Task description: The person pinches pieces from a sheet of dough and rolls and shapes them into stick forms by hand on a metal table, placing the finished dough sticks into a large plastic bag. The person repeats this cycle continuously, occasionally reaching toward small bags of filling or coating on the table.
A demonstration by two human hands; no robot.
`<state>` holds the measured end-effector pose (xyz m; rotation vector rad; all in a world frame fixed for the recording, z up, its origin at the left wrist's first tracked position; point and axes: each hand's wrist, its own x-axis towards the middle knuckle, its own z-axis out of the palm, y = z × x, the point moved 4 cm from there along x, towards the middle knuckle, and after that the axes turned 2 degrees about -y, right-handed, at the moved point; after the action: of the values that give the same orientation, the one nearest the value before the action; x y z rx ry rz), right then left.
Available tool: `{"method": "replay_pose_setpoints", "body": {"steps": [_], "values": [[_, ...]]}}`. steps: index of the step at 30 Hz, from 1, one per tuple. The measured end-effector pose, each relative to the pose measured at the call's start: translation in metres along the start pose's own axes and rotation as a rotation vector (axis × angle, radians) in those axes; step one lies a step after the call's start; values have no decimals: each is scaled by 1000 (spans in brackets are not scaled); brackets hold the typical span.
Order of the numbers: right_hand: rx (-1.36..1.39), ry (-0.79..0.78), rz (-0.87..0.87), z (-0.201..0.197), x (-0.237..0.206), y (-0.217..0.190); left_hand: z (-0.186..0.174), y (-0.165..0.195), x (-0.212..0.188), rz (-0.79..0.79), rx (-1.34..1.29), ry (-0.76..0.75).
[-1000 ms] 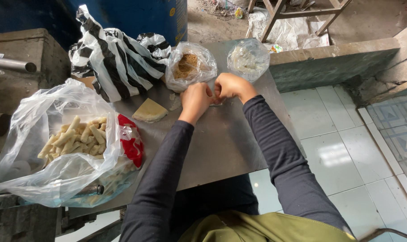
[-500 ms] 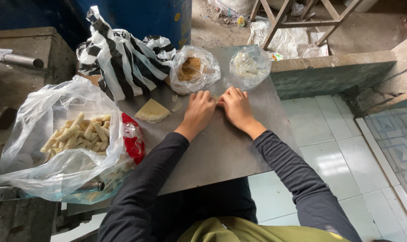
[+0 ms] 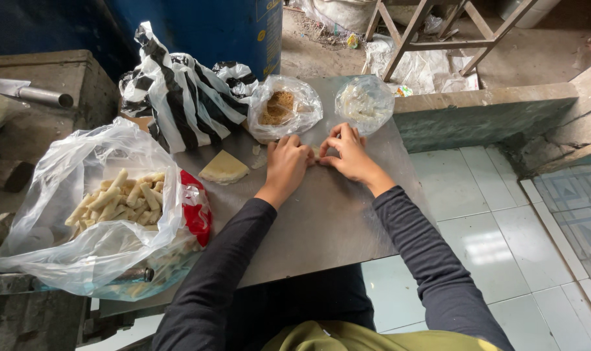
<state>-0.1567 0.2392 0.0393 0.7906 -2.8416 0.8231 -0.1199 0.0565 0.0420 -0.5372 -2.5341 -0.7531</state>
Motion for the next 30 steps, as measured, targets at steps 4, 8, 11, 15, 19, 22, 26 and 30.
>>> {"method": "replay_pose_setpoints", "body": {"steps": [4,8,11,15,19,22,26,30], "values": [[-27,169,116,4,5,-1,4,1,7,-263,56,1],[17,251,346,14,15,2,12,-11,16,-512,-76,1],[-31,311,223,12,15,-9,15,-11,18,-441,-28,140],[-229,297,13,5,-3,-28,19,-9,24,-343,81,203],[-613,352,-145,11,-17,-50,14,-5,21,-311,31,179],[-748,292,-134,19,-9,-50,7,2,9,-268,18,158],[-733,229,-109,18,11,-34,10,7,6,-176,117,91],[-487,279,-50,11,14,-21,19,1,18,-173,183,52]]}}
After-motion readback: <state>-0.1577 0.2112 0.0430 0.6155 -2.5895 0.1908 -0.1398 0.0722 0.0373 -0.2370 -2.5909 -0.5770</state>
